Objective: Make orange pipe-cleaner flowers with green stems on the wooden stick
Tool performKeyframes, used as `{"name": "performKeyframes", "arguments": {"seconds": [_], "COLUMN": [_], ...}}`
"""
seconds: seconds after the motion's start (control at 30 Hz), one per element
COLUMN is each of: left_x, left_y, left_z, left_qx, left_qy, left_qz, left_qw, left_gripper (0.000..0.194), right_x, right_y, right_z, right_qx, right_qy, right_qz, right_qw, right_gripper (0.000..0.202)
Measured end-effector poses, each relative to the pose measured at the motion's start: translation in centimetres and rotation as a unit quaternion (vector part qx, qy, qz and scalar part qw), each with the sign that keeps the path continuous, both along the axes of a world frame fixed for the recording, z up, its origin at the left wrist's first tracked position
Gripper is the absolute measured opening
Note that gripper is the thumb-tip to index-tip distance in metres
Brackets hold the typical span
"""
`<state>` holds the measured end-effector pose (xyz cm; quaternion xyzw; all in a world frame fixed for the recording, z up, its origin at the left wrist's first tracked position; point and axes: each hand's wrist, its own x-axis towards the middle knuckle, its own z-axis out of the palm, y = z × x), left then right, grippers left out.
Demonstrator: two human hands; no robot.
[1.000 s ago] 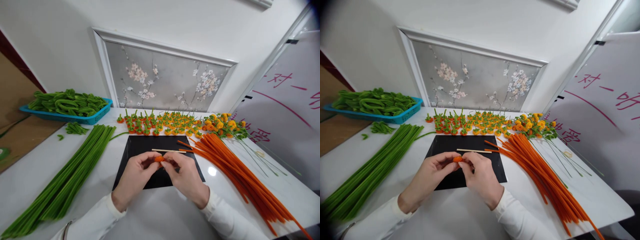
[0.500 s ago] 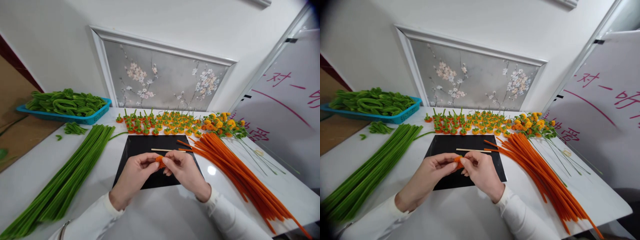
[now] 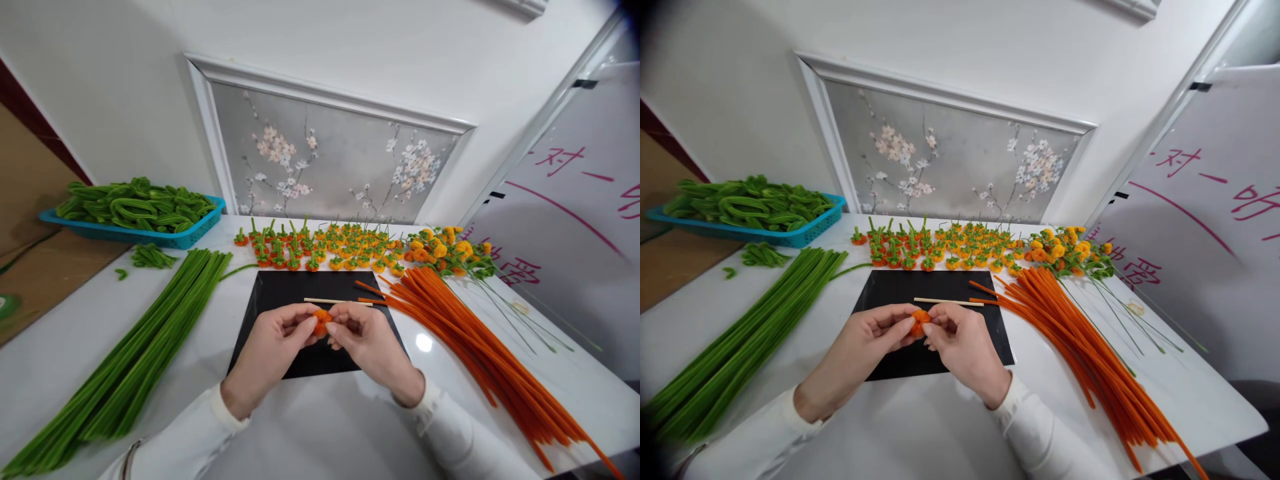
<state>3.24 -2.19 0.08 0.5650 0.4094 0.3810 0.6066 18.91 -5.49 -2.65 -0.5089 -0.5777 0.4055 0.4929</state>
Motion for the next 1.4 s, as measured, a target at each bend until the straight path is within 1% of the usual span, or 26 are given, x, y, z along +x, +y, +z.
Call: {"name": "performKeyframes", "arguments": {"seconds": [0.07,0.13,0.2,0.27,0.37,0.47,0.53,0.67,0.83,0.9,0.97,1.07,1.13,1.23,1.4], "left_x": [-0.1,-0.3,-0.4,-0.4,-0.4,-0.4,-0.4,-0.4,-0.6,-0.7,-0.7,-0.7,-0.6,-0.5,-0.4], "left_y": [0.0,0.1,0.2,0.2,0.1,0.0,0.1,0.2,0.1,0.0,0.0,0.0,-0.1,-0.2,-0.2], "left_z": [0.0,0.0,0.1,0.3,0.6,0.7,0.5,0.0,-0.7,-0.8,-0.8,-0.7,-0.7,-0.6,-0.2], "left_qx": [-0.012,-0.035,-0.062,-0.075,-0.051,-0.004,0.031,0.063,0.115,0.132,0.138,0.143,0.142,0.132,0.126], "left_qy": [-0.011,-0.025,-0.036,-0.041,-0.031,-0.021,-0.013,0.0,0.026,0.039,0.043,0.036,0.03,0.02,0.002], "left_qz": [0.0,0.013,0.033,0.042,0.031,-0.018,-0.044,-0.029,-0.026,-0.022,-0.02,-0.02,-0.024,-0.032,-0.039], "left_qw": [1.0,0.999,0.997,0.996,0.998,1.0,0.998,0.998,0.993,0.99,0.989,0.989,0.989,0.991,0.991], "left_gripper": [0.02,0.024,0.029,0.03,0.029,0.033,0.038,0.038,0.034,0.033,0.033,0.033,0.032,0.031,0.028], "right_x": [0.4,0.7,0.9,0.8,0.5,0.3,0.5,0.7,0.8,0.9,1.0,1.0,1.0,1.0,1.0], "right_y": [0.1,0.2,0.2,0.1,0.0,0.1,0.2,0.3,0.2,0.1,0.0,-0.2,-0.2,-0.2,-0.1], "right_z": [0.1,0.3,0.5,0.7,0.6,0.5,0.5,0.6,0.5,0.6,0.7,1.1,1.2,1.1,0.8], "right_qx": [-0.005,0.006,0.043,0.094,0.132,0.123,0.115,0.105,0.092,0.091,0.089,0.088,0.094,0.107,0.123], "right_qy": [0.033,0.048,0.025,-0.024,-0.069,-0.038,-0.005,0.033,0.033,0.04,0.054,0.062,0.054,0.036,0.04], "right_qz": [0.014,0.013,-0.005,-0.019,-0.018,-0.018,-0.016,-0.009,-0.03,-0.024,0.003,0.046,0.038,0.009,0.006], "right_qw": [0.999,0.999,0.999,0.995,0.989,0.992,0.993,0.994,0.995,0.995,0.995,0.993,0.993,0.994,0.992], "right_gripper": [0.019,0.021,0.02,0.023,0.024,0.016,0.015,0.014,0.009,0.009,0.012,0.022,0.021,0.013,0.011]}}
